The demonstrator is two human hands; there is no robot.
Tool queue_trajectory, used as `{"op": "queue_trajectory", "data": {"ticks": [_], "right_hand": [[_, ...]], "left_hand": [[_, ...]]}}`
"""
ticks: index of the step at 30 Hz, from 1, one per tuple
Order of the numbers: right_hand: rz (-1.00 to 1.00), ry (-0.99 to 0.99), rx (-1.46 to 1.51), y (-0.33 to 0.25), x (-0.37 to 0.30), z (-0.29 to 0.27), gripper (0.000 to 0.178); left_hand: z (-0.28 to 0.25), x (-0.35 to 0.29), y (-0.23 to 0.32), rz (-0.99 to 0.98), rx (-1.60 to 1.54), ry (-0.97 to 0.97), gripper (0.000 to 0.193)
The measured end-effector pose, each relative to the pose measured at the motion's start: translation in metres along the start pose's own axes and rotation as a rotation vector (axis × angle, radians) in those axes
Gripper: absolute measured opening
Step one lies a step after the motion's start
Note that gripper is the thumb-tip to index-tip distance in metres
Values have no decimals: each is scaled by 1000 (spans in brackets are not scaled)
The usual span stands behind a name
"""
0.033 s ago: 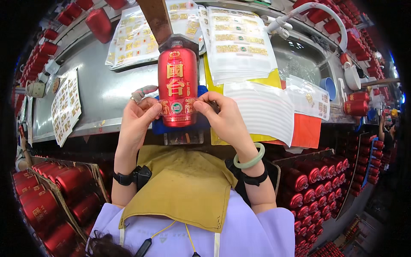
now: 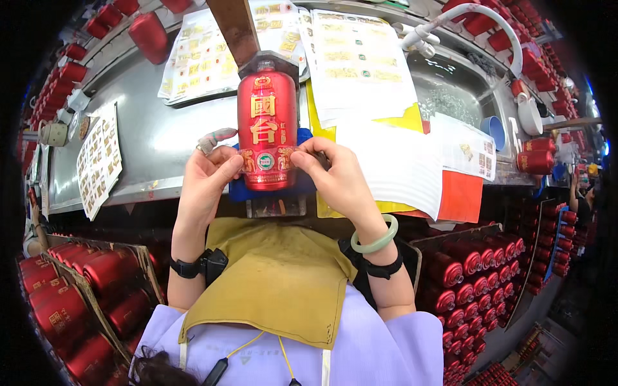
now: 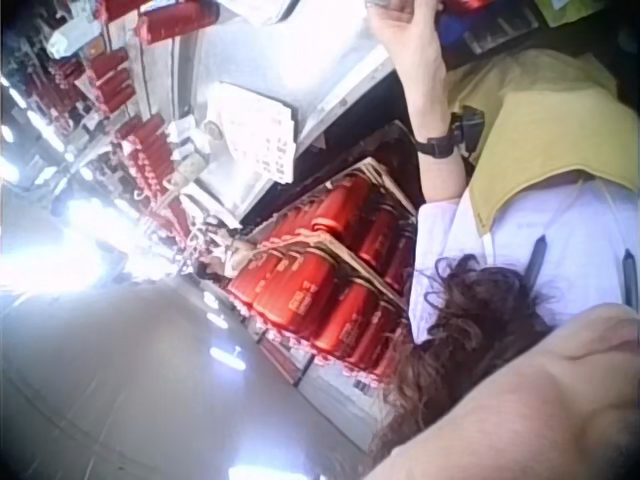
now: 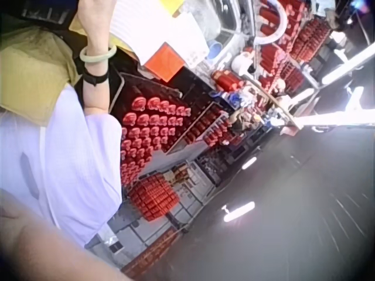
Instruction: Applying decorative stickers and security labels to red liquor bottles on an assembly line.
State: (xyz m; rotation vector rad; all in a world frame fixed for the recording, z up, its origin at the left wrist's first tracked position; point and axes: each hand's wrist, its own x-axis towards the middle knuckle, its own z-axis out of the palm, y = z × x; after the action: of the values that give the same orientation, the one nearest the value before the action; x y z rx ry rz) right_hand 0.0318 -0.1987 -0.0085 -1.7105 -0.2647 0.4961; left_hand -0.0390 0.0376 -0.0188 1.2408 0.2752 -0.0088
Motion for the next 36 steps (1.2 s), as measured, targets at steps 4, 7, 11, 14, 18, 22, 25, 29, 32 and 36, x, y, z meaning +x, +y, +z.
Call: {"op": "queue_trajectory", "data": {"ticks": [4,7,11,14,18,22,25,29,32,36], "right_hand": [[1,1,-27,1,1,-1,19],[1,1,-11,3,1,0,19],[10,2,9,5,1,-1,18],[0,5,-13,6,2,0,17],[-11,-11,23,5,1,1,18],[-37,112,-131,4,3,-1,19],[-132,290,-430,-2,0,-6,34],[-229,145,-455,-14,-11,2,65],[-496,198,-583,-8,-11,26,90],[-456,226,-553,9,-8,36,103]], "left_hand": [[0,0,0,-1,3,3,47],[3,0,1,-6,18,8,47],[2,0,-1,-6,5,8,47],[2,-1,-1,-1,6,25,48],[3,-1,1,-8,16,34,47],[4,-3,-1,10,52,75,49],[1,-2,-10,75,129,147,50],[-2,-5,-31,398,470,412,46],[14,-27,-28,674,705,207,57],[20,-34,-48,629,800,60,79]]}}
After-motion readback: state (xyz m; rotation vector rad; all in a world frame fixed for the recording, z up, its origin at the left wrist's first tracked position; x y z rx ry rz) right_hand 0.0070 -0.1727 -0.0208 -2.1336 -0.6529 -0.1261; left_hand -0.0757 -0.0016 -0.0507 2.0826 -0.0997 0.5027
